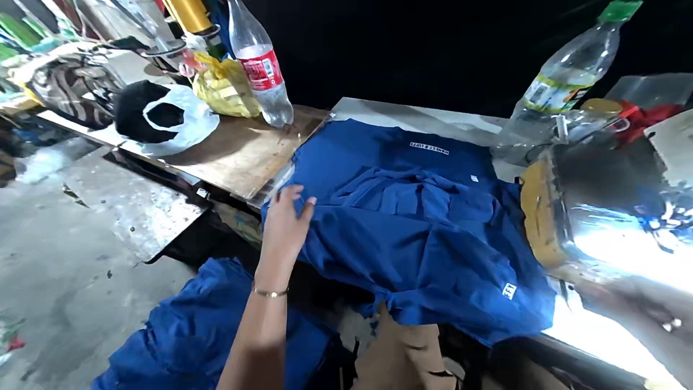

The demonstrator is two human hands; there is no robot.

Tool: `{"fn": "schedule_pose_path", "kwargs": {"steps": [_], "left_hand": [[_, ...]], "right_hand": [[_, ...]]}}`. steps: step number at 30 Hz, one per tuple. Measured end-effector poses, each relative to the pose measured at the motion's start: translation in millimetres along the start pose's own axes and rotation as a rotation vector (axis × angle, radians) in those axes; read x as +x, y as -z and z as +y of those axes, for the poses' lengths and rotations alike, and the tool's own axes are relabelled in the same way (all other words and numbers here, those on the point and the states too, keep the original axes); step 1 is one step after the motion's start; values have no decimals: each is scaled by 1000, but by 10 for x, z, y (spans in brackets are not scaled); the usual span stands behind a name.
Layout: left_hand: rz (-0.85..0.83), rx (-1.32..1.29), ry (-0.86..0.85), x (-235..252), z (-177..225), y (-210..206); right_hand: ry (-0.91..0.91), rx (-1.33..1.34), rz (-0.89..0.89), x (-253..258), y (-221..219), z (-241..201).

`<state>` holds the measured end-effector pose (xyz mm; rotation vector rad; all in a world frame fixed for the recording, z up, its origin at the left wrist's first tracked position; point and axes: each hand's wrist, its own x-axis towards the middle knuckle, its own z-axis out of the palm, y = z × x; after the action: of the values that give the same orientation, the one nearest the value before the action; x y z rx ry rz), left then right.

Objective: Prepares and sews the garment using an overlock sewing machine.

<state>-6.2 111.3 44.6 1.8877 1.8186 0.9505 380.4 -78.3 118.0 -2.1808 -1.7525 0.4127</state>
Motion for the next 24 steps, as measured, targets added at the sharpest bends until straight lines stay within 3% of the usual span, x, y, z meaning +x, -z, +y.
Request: {"fn": "schedule_pose_path", "kwargs": {"steps": [2,4,6,9,12,15,19,22,24], "left_hand": [[279,-207,-23,-279,-105,-47],[446,-438,49,-578,-239,-175],[478,-595,106,-796,-408,-404],[353,-854,278,-1044,-449,-712],[254,-1051,462,-1086,-339,-780],[147,-898,535,-1052,-332,-604],[-178,-399,458,-950,-287,-53],[-195,-509,358,-778,50,151],[-281,-616,195,-597,254,49]], "right_hand": [[302,-8,182,225,-110,-84],[574,-2,336,619,-281,-374],[756,58,316,1090,-480,-698],[886,92,185,1781,-856,-1089],[897,16,18,2264,-1177,-1334],[843,2,-101,2442,-1305,-1398],[728,150,-90,2445,-1147,-1364],[631,215,-63,2377,-1002,-1352],[605,300,-42,2328,-948,-1343]]}}
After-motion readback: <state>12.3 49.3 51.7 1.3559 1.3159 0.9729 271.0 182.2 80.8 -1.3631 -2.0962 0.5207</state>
